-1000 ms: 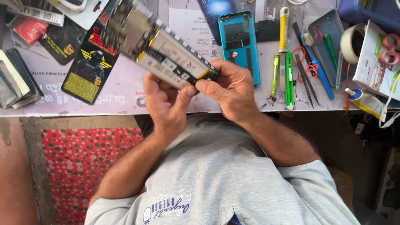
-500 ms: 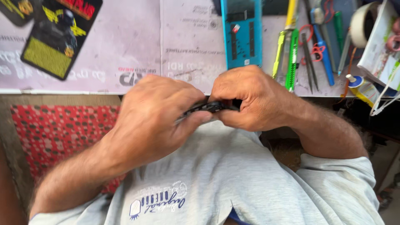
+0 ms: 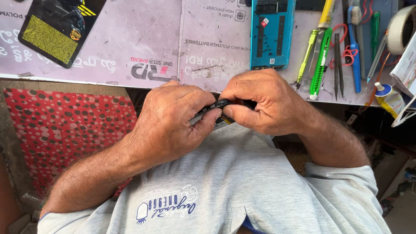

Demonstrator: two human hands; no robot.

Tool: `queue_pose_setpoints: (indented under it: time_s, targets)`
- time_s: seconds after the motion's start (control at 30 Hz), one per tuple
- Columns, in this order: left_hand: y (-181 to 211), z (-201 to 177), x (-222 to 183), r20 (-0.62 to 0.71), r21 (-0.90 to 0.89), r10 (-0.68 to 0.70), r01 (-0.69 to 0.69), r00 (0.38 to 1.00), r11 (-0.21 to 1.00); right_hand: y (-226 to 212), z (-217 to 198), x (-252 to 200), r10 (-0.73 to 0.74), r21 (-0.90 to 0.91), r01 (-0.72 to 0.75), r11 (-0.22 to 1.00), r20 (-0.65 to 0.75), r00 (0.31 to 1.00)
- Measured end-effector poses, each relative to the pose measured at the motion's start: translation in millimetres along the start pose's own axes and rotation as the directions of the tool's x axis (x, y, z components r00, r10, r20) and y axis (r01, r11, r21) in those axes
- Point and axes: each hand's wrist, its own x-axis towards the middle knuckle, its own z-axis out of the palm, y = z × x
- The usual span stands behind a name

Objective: The person cleans and handles internal mobile phone components, including the battery and small electronic modules, using a toothbrush and tweezers before fitting parts together by hand.

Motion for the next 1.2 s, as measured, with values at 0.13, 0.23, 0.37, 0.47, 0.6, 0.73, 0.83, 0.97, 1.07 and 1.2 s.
queue_pose_setpoints:
  time_s: [0.13, 0.23, 0.37, 0.47, 0.6, 0.73, 0.83, 0.97, 1.07, 1.2]
  targets:
    - [-1.0, 2.9, -1.0, -0.021, -0.01, 0.014, -0.014, 1.0, 1.0, 7.9, 1.9, -2.3, -0.004, 0.009, 0.004, 1.0, -0.013, 1.0]
    - [-2.5, 6.4, 0.1, -0.025, -0.016, 0.018, -0.018, 1.0, 1.0, 13.3, 2.8, -4.1, 0.001, 0.025, 0.0, 1.0, -0.015, 1.0]
    - [-8.0, 4.9, -0.8, -0.013, -0.06, -0.034, 0.033, 0.999, 0.998, 15.9, 7.2, -6.6, 0.073, 0.059, -0.073, 0.996, 0.013, 0.997]
    - [-8.5, 0.6, -3.1, -0.059, -0.087, -0.03, 0.024, 0.998, 0.996, 11.2, 7.7, -9.2, 0.185, 0.097, -0.184, 0.978, -0.001, 0.983]
    - [-8.3, -2.5, -2.3, -0.027, -0.124, -0.177, 0.173, 0.984, 0.977, 10.6, 11.4, -6.2, 0.078, 0.088, -0.073, 0.993, -0.056, 0.995]
    - [-7.0, -5.7, 1.8, 0.022, -0.258, -0.214, 0.213, 0.977, 0.943, 12.1, 13.2, -4.9, 0.113, 0.108, -0.108, 0.988, -0.042, 0.993]
    - [-9.2, -6.8, 3.4, 0.026, -0.219, -0.145, 0.147, 0.989, 0.965, 12.9, 14.5, -0.6, 0.126, 0.116, -0.123, 0.986, -0.026, 0.992]
    - [-18.4, -4.0, 3.5, 0.026, -0.256, -0.127, 0.129, 0.992, 0.958, 11.8, 16.1, -1.3, 0.164, 0.149, -0.157, 0.976, -0.033, 0.986]
    - [-23.1, -1.4, 2.5, -0.003, -0.25, -0.103, 0.099, 0.995, 0.963, 13.7, 10.0, -3.5, 0.129, 0.248, -0.132, 0.96, 0.03, 0.991]
    - [-23.2, 0.0, 5.4, 0.016, -0.26, -0.116, 0.116, 0.993, 0.959, 12.7, 15.8, -2.5, 0.229, 0.154, -0.227, 0.962, 0.001, 0.973]
